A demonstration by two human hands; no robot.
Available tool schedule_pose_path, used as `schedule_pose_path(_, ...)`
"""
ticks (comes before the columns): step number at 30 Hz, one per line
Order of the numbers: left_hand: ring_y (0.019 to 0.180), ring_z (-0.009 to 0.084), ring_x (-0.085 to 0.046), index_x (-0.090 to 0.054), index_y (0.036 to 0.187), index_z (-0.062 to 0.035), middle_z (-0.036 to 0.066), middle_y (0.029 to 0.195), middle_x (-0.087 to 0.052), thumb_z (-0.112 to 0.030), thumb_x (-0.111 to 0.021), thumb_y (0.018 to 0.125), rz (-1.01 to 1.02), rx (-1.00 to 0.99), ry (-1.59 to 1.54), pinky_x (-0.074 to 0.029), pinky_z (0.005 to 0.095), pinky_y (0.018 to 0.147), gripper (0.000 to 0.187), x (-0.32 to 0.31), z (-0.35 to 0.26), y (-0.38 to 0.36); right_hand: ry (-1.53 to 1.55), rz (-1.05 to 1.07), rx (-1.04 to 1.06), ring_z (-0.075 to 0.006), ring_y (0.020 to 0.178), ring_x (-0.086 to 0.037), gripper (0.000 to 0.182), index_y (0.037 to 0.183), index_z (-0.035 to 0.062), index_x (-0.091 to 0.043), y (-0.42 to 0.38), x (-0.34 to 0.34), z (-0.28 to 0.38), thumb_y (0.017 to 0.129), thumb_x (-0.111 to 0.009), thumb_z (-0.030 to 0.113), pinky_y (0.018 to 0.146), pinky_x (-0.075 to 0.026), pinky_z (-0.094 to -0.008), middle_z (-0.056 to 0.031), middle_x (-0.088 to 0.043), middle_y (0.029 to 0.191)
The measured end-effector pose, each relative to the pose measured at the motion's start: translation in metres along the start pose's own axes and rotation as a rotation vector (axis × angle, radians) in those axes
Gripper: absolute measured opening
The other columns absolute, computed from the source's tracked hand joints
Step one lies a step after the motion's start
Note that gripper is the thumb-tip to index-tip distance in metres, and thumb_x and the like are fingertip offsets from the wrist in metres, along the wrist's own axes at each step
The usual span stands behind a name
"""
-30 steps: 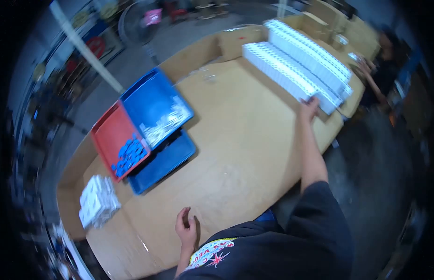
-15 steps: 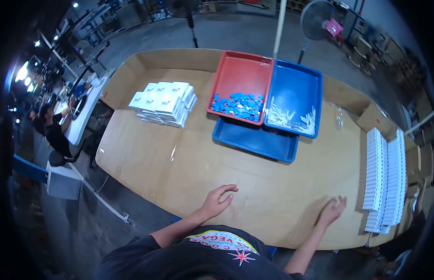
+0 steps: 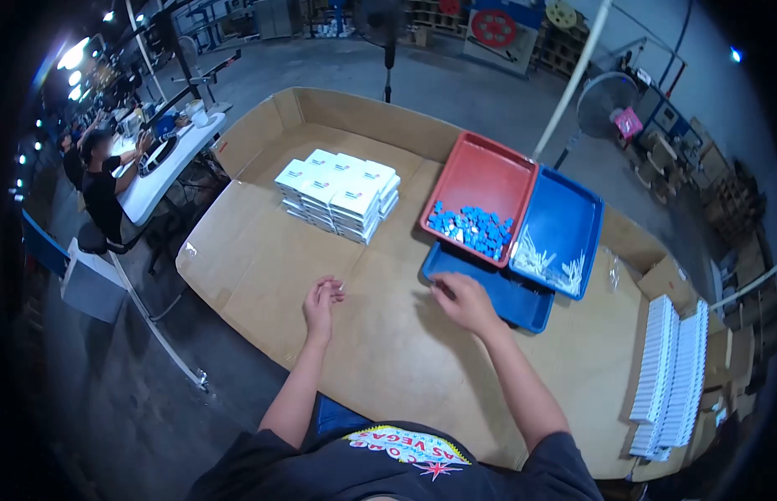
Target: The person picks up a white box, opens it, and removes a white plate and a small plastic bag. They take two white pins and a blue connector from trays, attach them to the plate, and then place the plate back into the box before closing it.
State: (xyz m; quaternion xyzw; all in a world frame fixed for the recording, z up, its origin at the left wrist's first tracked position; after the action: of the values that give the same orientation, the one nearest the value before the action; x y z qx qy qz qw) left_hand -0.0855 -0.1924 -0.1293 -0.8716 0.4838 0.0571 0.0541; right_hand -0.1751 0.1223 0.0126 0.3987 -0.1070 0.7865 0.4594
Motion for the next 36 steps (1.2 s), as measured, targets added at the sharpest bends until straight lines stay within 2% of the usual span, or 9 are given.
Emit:
schedule_pose_path(2,0.091,0.0125,-0.069,-0.064,0.124,0.0049,0.009,0.107,-0.072,-0.007,-0.055,0.108,-0.025,0.027,-0.103,-0.058,0.0269,0.085,0.022,0.002,-0.003,-0.003,0.062,-0.098,0.119,-0.0286,0.092,-0.075,0.024,0.118,0.0022,-0.072,0.06,0.004,0.005,0.099,-0.069,0.017,0.084,-0.058,-0.0392,-0.0148,-0.076,0.099)
schedule_pose_path(6,0.089,0.0112,-0.069,-0.065,0.125,0.0039,0.009,0.106,-0.074,-0.008,-0.058,0.108,0.025,-0.032,0.016,-0.058,0.0262,0.08,0.022,-0.007,-0.008,-0.007,-0.004,-0.086,0.077,-0.0306,0.091,-0.075,0.03,0.12,0.0006,-0.071,0.183,0.001,0.009,0.099,-0.069,0.022,0.083,-0.058,-0.0401,-0.018,-0.077,0.097)
schedule_pose_path(13,0.08,0.008,-0.067,-0.07,0.119,0.0014,0.005,0.095,-0.076,-0.006,-0.066,0.101,0.011,-0.134,0.108,-0.055,0.0235,0.072,0.02,-0.013,0.008,-0.006,-0.294,0.005,0.068,-0.0378,0.116,-0.071,0.05,0.131,0.0002,-0.068,0.346,-0.063,-0.008,0.099,-0.068,0.039,0.098,-0.055,-0.0446,-0.0226,-0.074,0.121)
schedule_pose_path(16,0.08,0.0076,-0.067,-0.07,0.119,0.0014,0.005,0.095,-0.076,-0.005,-0.066,0.101,0.002,-0.131,0.053,-0.054,0.0241,0.072,0.02,-0.01,0.016,-0.003,-0.238,0.046,0.01,-0.0339,0.11,-0.073,0.054,0.12,-0.0017,-0.073,0.378,-0.088,-0.008,0.097,-0.071,0.048,0.095,-0.056,-0.0418,-0.0222,-0.076,0.115)
schedule_pose_path(19,0.08,0.0073,-0.067,-0.07,0.119,0.0013,0.005,0.095,-0.076,-0.004,-0.067,0.1,0.011,-0.129,0.041,-0.054,0.0238,0.072,0.02,-0.01,0.018,-0.004,-0.183,0.407,-0.239,-0.0303,0.096,-0.073,0.065,0.117,-0.004,-0.076,0.389,-0.087,0.012,0.094,-0.073,0.057,0.087,-0.056,-0.0434,-0.0201,-0.077,0.102)
schedule_pose_path(25,0.091,0.0121,-0.07,-0.068,0.12,0.0038,0.008,0.101,-0.073,-0.005,-0.064,0.103,0.063,-0.127,0.099,-0.057,0.0261,0.079,0.019,-0.009,0.016,-0.005,-0.245,0.442,-0.194,-0.0344,0.101,-0.073,0.066,0.114,-0.0042,-0.077,0.411,-0.095,-0.021,0.091,-0.076,0.058,0.089,-0.056,-0.0439,-0.0246,-0.076,0.11)
schedule_pose_path(28,0.091,0.0124,-0.07,-0.068,0.119,0.0036,0.008,0.101,-0.073,-0.005,-0.064,0.104,0.072,-0.127,0.107,-0.057,0.0269,0.08,0.018,-0.01,0.011,-0.006,-0.22,0.34,-0.107,-0.0238,0.086,-0.072,0.061,0.108,-0.0021,-0.079,0.416,-0.091,-0.023,0.089,-0.08,0.056,0.08,-0.055,-0.042,-0.0134,-0.076,0.093)
schedule_pose_path(31,0.092,0.0125,-0.07,-0.068,0.119,0.0035,0.009,0.101,-0.073,-0.005,-0.064,0.104,0.063,-0.125,0.119,-0.057,0.0267,0.08,0.018,-0.01,0.009,-0.007,-0.082,0.13,-0.188,-0.0282,0.098,-0.073,0.045,0.112,0.0016,-0.075,0.42,-0.085,-0.018,0.088,-0.084,0.039,0.086,-0.055,-0.0393,-0.0181,-0.077,0.104)
schedule_pose_path(36,0.091,0.013,-0.07,-0.068,0.118,0.0039,0.009,0.1,-0.073,-0.006,-0.063,0.105,0.061,-0.111,0.115,-0.059,0.0268,0.08,0.018,-0.01,0.008,-0.008,0.346,-0.325,0.13,-0.0156,0.093,-0.07,0.031,0.107,0.0007,-0.064,0.395,-0.06,0.018,0.085,-0.083,0.009,0.08,-0.054,-0.0328,-0.0101,-0.069,0.092)
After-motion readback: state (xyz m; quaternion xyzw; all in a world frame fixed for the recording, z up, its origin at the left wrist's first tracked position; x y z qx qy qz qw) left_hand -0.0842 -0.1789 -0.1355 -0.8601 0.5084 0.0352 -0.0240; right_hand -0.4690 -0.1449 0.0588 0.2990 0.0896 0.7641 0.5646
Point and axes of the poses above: each hand's wrist, its own y-axis towards the middle knuckle, its own x-axis out of the back of the hand, z = x × y, the point moved 2 cm from there along y, towards the middle knuckle
